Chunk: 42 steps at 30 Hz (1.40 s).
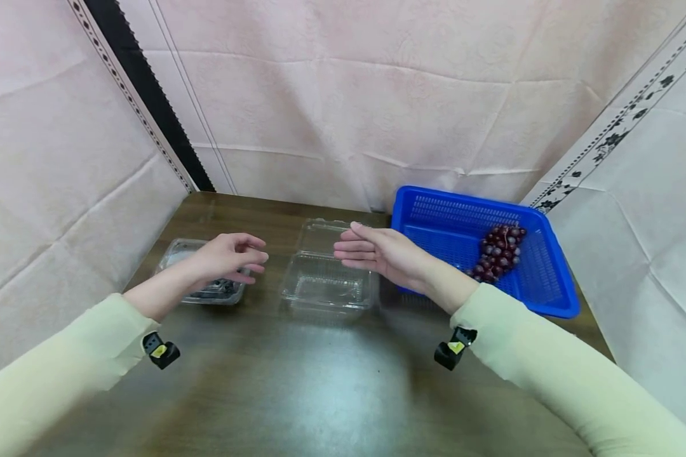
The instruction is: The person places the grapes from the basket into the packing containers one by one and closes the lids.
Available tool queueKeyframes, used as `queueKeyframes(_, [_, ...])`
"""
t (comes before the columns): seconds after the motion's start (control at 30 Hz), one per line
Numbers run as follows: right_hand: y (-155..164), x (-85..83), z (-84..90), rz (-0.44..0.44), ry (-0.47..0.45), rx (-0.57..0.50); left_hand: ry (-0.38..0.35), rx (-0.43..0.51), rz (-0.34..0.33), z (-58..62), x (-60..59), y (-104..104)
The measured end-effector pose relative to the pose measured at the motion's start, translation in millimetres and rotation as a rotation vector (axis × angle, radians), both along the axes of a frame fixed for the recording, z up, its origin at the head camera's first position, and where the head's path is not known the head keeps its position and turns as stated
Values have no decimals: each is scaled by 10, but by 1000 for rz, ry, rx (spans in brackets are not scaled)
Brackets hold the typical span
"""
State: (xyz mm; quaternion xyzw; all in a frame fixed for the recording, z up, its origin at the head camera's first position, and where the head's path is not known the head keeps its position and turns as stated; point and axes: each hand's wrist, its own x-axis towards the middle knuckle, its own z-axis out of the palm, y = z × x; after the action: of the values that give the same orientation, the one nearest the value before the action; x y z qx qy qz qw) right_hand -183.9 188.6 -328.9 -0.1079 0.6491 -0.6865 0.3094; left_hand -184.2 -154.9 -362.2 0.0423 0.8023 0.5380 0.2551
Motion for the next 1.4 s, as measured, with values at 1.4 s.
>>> queueKeyframes(1.4, [1606,-430,113,-263,-93,96,-140,22,110,-555,178,461])
